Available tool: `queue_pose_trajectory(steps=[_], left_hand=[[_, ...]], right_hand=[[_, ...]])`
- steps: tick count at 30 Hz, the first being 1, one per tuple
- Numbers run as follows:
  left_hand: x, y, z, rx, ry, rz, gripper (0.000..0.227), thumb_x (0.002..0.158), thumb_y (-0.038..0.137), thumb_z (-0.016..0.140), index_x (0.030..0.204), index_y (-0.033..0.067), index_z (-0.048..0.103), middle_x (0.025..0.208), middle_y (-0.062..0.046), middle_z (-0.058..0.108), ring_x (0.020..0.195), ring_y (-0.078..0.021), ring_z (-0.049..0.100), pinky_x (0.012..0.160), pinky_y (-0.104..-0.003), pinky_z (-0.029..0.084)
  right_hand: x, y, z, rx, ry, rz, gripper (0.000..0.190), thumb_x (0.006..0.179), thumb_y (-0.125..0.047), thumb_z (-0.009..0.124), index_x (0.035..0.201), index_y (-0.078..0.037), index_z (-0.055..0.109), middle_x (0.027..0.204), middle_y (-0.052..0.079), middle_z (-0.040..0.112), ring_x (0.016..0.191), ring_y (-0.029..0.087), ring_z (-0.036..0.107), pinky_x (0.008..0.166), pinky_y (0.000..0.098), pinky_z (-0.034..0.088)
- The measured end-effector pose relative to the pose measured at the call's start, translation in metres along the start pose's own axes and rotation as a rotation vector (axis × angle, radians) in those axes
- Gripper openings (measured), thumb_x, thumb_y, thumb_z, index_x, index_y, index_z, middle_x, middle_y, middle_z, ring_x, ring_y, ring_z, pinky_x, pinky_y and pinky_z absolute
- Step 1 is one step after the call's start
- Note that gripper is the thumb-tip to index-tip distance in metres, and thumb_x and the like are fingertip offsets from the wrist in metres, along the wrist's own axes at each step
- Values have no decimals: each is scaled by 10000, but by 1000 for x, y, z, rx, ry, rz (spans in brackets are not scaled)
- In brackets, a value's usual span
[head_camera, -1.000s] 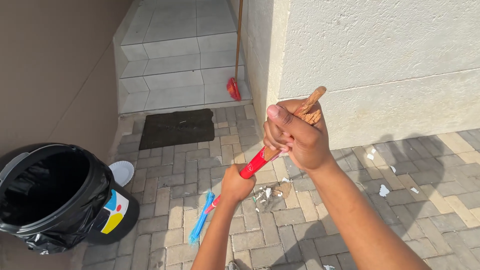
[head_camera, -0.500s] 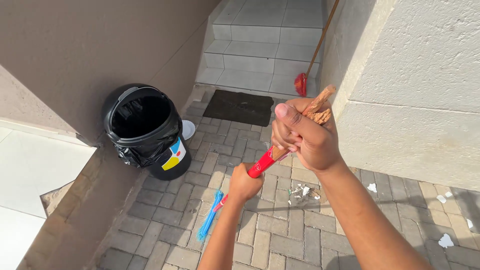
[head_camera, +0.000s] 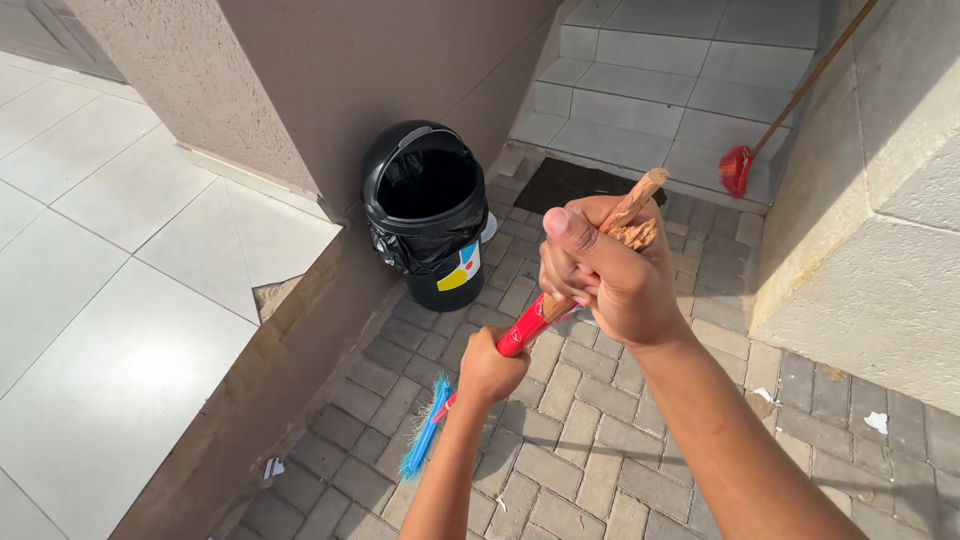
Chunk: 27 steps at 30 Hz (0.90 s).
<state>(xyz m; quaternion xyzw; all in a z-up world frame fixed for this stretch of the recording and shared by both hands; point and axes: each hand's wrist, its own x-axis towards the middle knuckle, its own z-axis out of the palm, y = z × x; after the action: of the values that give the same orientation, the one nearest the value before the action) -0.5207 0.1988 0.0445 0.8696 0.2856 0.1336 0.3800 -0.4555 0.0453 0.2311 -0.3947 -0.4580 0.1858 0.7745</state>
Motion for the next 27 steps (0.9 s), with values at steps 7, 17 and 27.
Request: queue_pose_trajectory(steps=[7,17,27], left_hand=[[-38,-59,-81,-21,68,-42,204,739,186,680,894,81,762,833,-220,716,853,-415,693,801,-465,546],[-88,-118,-153,-76,206,-173,249,734,176,702,948,70,775,843,-216,724,850,-394,712,803,-439,552],[-129,-119,-182,-70,392,-297,236,752,160,686,950,70,777,820,-212,717,837,-395,706,784,-432,547]], right_hand=[[2,28,98,54,-21,17,513,1044,-193,591,594,-102,363,505,-22,331,428,99,350,478,306,337],[7,53,192,121,-199,14,512,1050,-173,583,590,-108,367,495,-13,348,426,94,350,456,285,322],[21,63,215,283,-399,100,517,1059,-188,584,596,-108,368,499,-20,329,431,90,331,446,288,314]])
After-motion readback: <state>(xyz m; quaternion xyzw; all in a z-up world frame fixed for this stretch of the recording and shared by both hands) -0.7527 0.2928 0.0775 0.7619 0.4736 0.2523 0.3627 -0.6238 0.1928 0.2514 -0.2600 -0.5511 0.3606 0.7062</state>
